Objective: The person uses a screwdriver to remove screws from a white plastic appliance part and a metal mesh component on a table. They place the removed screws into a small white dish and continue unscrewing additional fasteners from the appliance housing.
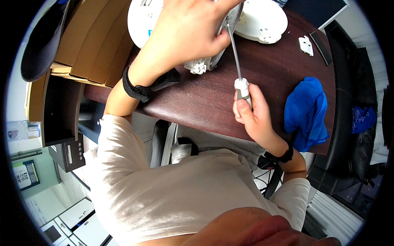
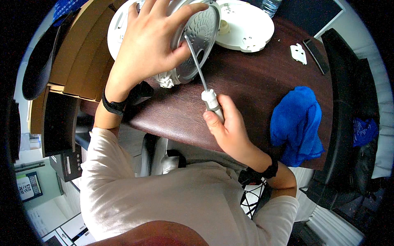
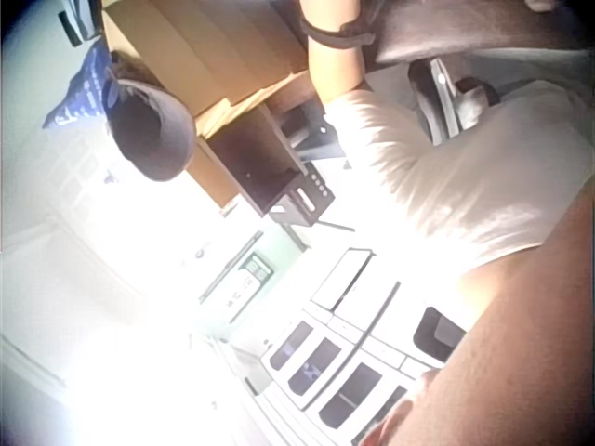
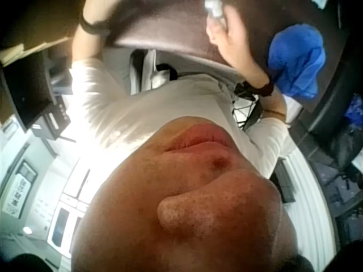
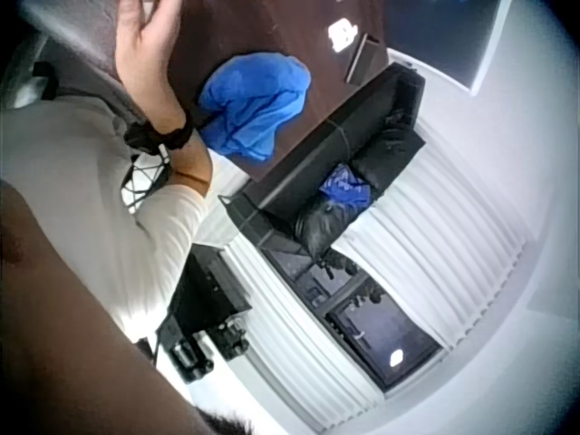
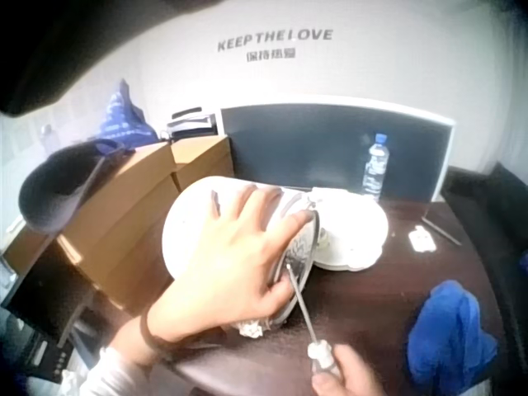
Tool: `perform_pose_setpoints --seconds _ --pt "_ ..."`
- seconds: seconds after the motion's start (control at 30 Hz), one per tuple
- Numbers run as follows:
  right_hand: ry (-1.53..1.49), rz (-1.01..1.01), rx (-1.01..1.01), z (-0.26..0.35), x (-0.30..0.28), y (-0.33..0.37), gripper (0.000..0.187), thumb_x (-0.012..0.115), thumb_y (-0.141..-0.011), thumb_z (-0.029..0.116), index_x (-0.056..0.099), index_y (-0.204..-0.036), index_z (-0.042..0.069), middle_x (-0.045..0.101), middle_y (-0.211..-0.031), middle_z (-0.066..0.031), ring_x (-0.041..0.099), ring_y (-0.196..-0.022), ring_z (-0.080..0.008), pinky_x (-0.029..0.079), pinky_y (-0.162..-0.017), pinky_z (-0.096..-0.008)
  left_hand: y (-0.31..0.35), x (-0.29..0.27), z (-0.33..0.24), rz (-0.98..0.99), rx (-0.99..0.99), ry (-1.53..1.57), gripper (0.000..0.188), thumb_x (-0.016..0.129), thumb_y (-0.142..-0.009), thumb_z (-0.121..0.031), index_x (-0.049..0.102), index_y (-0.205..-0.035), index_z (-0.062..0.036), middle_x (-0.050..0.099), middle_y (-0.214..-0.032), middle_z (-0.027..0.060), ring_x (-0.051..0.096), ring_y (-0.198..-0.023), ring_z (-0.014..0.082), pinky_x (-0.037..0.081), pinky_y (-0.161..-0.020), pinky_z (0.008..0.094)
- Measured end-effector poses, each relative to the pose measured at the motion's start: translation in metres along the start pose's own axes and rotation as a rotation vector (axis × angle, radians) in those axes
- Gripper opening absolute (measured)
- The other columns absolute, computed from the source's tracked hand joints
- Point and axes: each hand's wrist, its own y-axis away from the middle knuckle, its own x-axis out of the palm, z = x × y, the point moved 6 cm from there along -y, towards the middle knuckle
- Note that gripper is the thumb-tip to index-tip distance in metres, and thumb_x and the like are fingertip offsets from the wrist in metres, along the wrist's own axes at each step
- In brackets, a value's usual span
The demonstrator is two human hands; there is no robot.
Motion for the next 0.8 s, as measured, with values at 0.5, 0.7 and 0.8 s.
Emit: perform_pose_setpoints --seconds 0.5,0.7,0.8 --pt "-0.242 -0.132 -0.177 0.022 -0.002 -0.017 0.013 0.052 -0.101 0.014 0.043 -0.103 0.006 0.05 -0.079 -0.0024 0.048 -0.057 -0.0069 0.038 -0.046 -0.0209 0.004 0.002 0.001 -0.005 0.008 -0.029 0.062 0.067 -0.075 -0.029 0.052 -0.131 -0.0112 0.045 -0.128 0.0263 0.043 -0.121 0.0436 0.037 -0.092 0.0669" --pt "0.028 -0.239 -0.2 0.073 -0.014 -0.054 0.015 0.067 -0.092 0.019 0.06 -0.091 0.006 0.058 -0.067 0.0008 0.05 -0.057 -0.0036 0.037 -0.051 -0.0211 0.004 0.002 0.001 0.006 0.002 0.003 0.061 0.068 -0.075 -0.03 0.052 -0.131 -0.0111 0.045 -0.129 0.0266 0.043 -0.121 0.0441 0.038 -0.092 0.0644" --pt "0.118 -0.257 -0.351 0.096 -0.006 -0.081 0.016 0.068 -0.091 0.018 0.065 -0.093 0.003 0.062 -0.07 0.0 0.053 -0.062 -0.0042 0.042 -0.055 -0.0228 0.005 0.002 0.002 -0.013 0.01 -0.006 0.061 0.067 -0.076 -0.031 0.052 -0.131 -0.0102 0.045 -0.128 0.0268 0.043 -0.12 0.0445 0.037 -0.092 0.0658"
